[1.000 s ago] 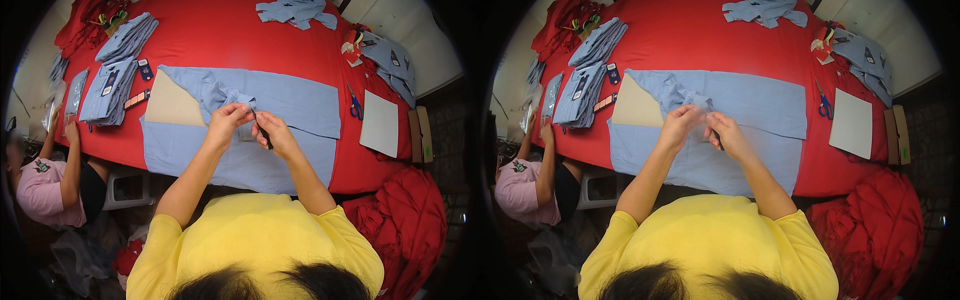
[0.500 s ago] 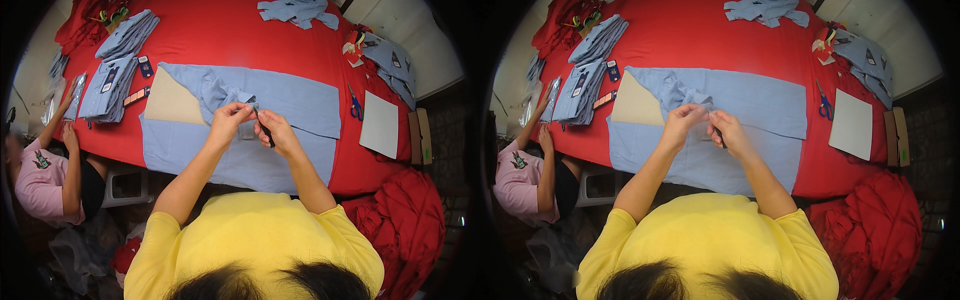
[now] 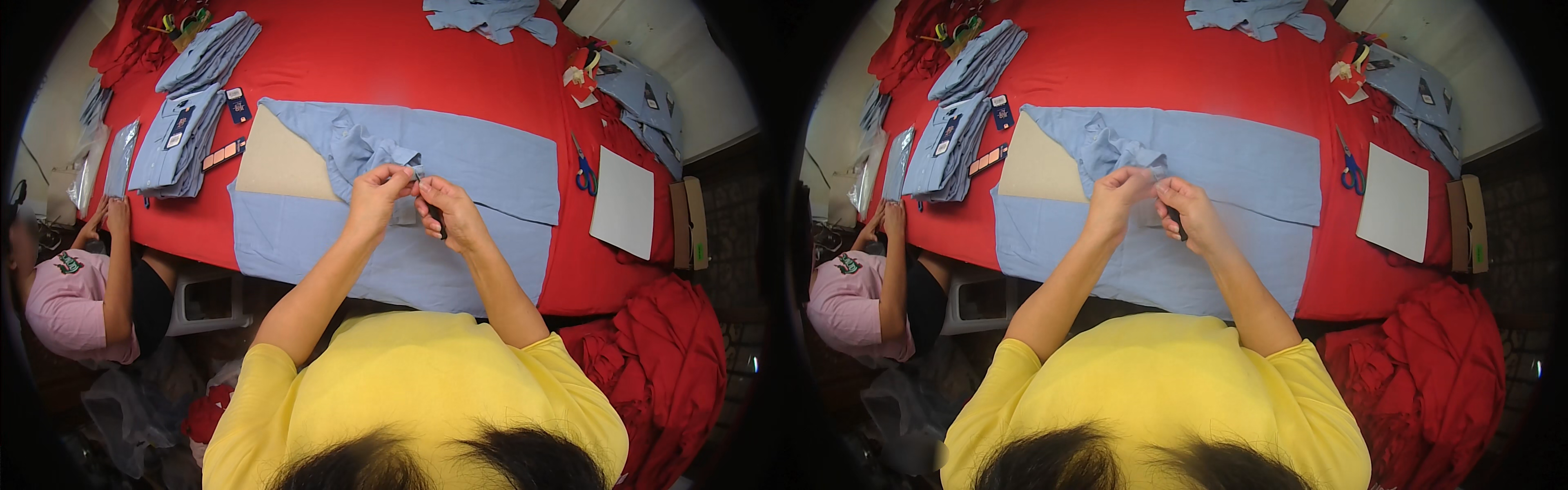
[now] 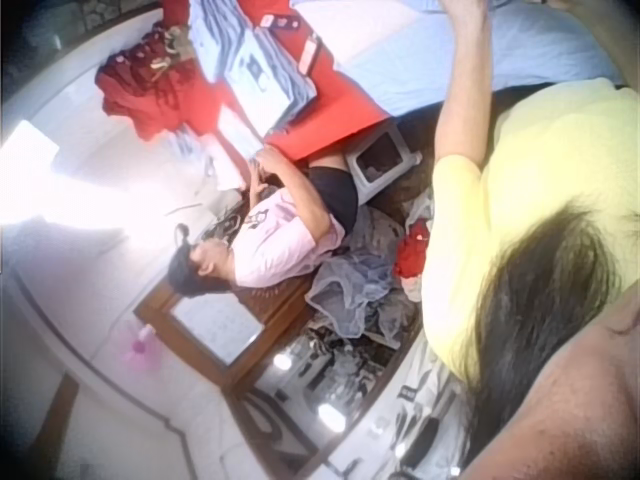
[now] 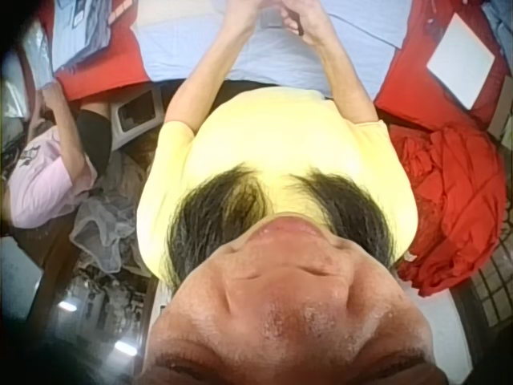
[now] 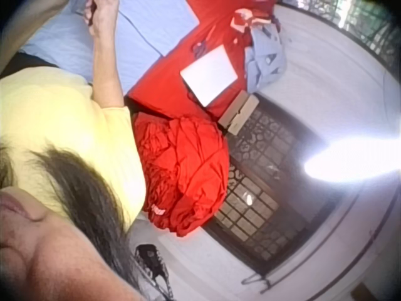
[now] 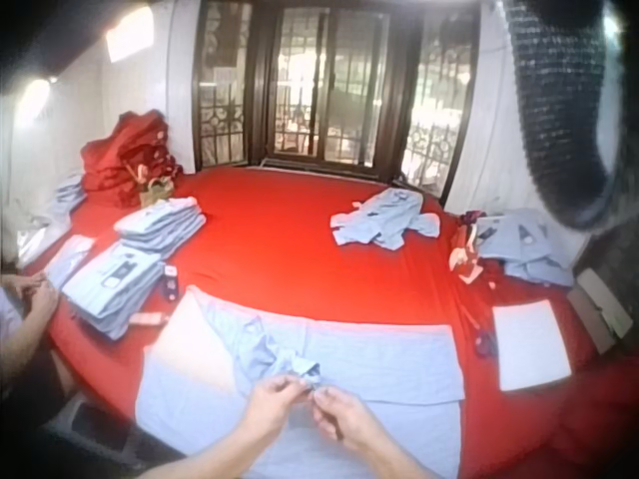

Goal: The person folds several light-blue button-down shirts on a red surface, using a cardboard template for each to ensure uniform size, and trimming loose threads with small shears.

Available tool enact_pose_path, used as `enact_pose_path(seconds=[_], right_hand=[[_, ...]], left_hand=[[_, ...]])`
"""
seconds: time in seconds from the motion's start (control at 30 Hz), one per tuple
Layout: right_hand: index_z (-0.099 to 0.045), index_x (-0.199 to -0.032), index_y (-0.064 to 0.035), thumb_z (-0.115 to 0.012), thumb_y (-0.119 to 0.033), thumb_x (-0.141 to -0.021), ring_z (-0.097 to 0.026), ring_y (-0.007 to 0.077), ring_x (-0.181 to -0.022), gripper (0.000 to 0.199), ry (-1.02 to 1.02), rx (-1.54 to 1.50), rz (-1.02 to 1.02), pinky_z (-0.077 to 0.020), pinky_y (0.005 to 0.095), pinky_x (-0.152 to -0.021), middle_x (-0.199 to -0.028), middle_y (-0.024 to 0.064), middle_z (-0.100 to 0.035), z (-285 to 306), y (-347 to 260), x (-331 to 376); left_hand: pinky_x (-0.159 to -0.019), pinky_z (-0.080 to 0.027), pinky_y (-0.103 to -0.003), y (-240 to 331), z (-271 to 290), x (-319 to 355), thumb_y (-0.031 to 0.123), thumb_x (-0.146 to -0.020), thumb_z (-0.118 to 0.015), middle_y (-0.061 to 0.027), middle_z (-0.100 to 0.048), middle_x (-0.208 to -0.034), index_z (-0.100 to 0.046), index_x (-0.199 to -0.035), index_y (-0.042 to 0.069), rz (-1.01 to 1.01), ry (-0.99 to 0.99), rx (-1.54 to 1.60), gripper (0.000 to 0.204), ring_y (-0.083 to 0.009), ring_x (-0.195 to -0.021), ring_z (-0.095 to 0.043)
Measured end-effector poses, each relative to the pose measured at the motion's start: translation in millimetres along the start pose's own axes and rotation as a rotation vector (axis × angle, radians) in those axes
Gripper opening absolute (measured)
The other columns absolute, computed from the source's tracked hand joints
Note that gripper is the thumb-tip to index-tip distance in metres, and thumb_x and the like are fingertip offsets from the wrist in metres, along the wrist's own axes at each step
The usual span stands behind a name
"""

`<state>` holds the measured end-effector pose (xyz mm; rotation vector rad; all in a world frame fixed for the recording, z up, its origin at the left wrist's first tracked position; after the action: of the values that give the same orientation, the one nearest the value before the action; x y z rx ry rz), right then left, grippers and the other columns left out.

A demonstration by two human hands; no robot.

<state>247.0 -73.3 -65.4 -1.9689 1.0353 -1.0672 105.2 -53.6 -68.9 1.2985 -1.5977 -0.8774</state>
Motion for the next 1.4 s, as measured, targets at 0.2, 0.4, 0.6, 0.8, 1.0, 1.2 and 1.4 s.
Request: enact_pose_path(seconds=[0.2,0.4,0.6,0.8,1.0,1.2,1.4], right_hand=[[-0.054,-0.095,-0.0068,-0.050,-0.024,-0.098,-0.036,0.0047,-0.045,0.018,-0.007,-0.055,0.015,-0.0283,0.0203,-0.039,-0.069,-0.0005,-0.048,-0.8,5.0,-2.3],[-0.055,-0.102,-0.0033,-0.058,-0.019,-0.093,-0.040,0.0041,-0.045,0.019,0.136,0.295,0.183,-0.0295,0.0207,-0.039,-0.072,0.0014,-0.053,2.9,9.2,0.1],[-0.055,-0.104,-0.0015,-0.059,-0.017,-0.091,-0.045,0.0050,-0.049,0.020,0.136,0.216,0.204,-0.0323,0.0209,-0.042,-0.077,0.0042,-0.060,3.1,5.6,-18.4],[-0.058,-0.099,0.0021,-0.058,-0.019,-0.089,-0.061,0.0182,-0.071,0.023,0.009,0.872,0.251,-0.0440,0.0324,-0.062,-0.081,0.0113,-0.064,-4.9,-23.4,-34.0],[-0.060,-0.094,-0.0005,-0.057,-0.023,-0.092,-0.052,0.0140,-0.063,0.023,0.125,1.101,0.484,-0.0417,0.0296,-0.058,-0.074,0.0067,-0.061,-28.0,-25.3,-20.8],[-0.058,-0.101,-0.0034,-0.044,-0.034,-0.100,-0.047,0.0111,-0.049,0.034,0.039,0.237,-0.008,-0.0376,0.0253,-0.045,-0.069,0.0047,-0.057,-15.4,24.9,13.3],[-0.052,-0.104,-0.0063,-0.039,-0.037,-0.102,-0.043,0.0108,-0.046,0.034,-0.002,-0.173,-0.110,-0.0361,0.0257,-0.041,-0.068,0.0057,-0.055,-10.2,47.5,16.2]], left_hand=[[-0.076,-0.050,-0.026,-5.0,4.2,-2.2,0.014,-0.089,-0.065,-0.0049,-0.064,-0.080,-0.067,-0.087,-0.001,-0.003,0.007,0.024,0.016,-0.0117,-0.074,-0.061],[-0.073,-0.047,-0.025,-3.6,10.0,-2.0,0.019,-0.089,-0.065,-0.0034,-0.065,-0.084,-0.068,-0.089,0.001,0.018,0.056,0.017,0.018,-0.0104,-0.076,-0.060],[-0.071,-0.042,-0.022,-16.5,21.7,-0.6,0.021,-0.090,-0.063,-0.0016,-0.065,-0.086,-0.066,-0.094,0.005,0.103,-0.044,0.146,0.017,-0.0087,-0.080,-0.059],[-0.068,-0.041,-0.022,11.1,40.6,1.9,0.023,-0.089,-0.065,-0.0019,-0.064,-0.084,-0.064,-0.093,0.004,0.075,-0.086,-0.242,0.019,-0.0094,-0.071,-0.057],[-0.069,-0.046,-0.023,17.5,58.0,0.0,0.022,-0.087,-0.067,-0.0020,-0.062,-0.087,-0.064,-0.095,0.003,0.207,-0.219,-0.523,0.021,-0.0122,-0.081,-0.063],[-0.081,-0.053,-0.030,-19.7,53.7,9.3,0.018,-0.092,-0.063,-0.0070,-0.065,-0.087,-0.063,-0.094,0.000,0.335,-0.154,0.042,0.019,-0.0156,-0.083,-0.064],[-0.088,-0.048,-0.033,-18.6,34.8,9.0,0.016,-0.092,-0.062,-0.0082,-0.062,-0.098,-0.061,-0.105,-0.004,0.367,-0.118,0.073,0.024,-0.0193,-0.093,-0.059]])
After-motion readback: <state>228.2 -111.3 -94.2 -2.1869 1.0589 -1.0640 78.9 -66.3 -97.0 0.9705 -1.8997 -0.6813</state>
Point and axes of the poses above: each hand's wrist, its own x-axis away from the middle knuckle, its own z-axis out of the back of the hand, y = z × x, the point moved 2 cm from there along -x, towards the middle knuckle
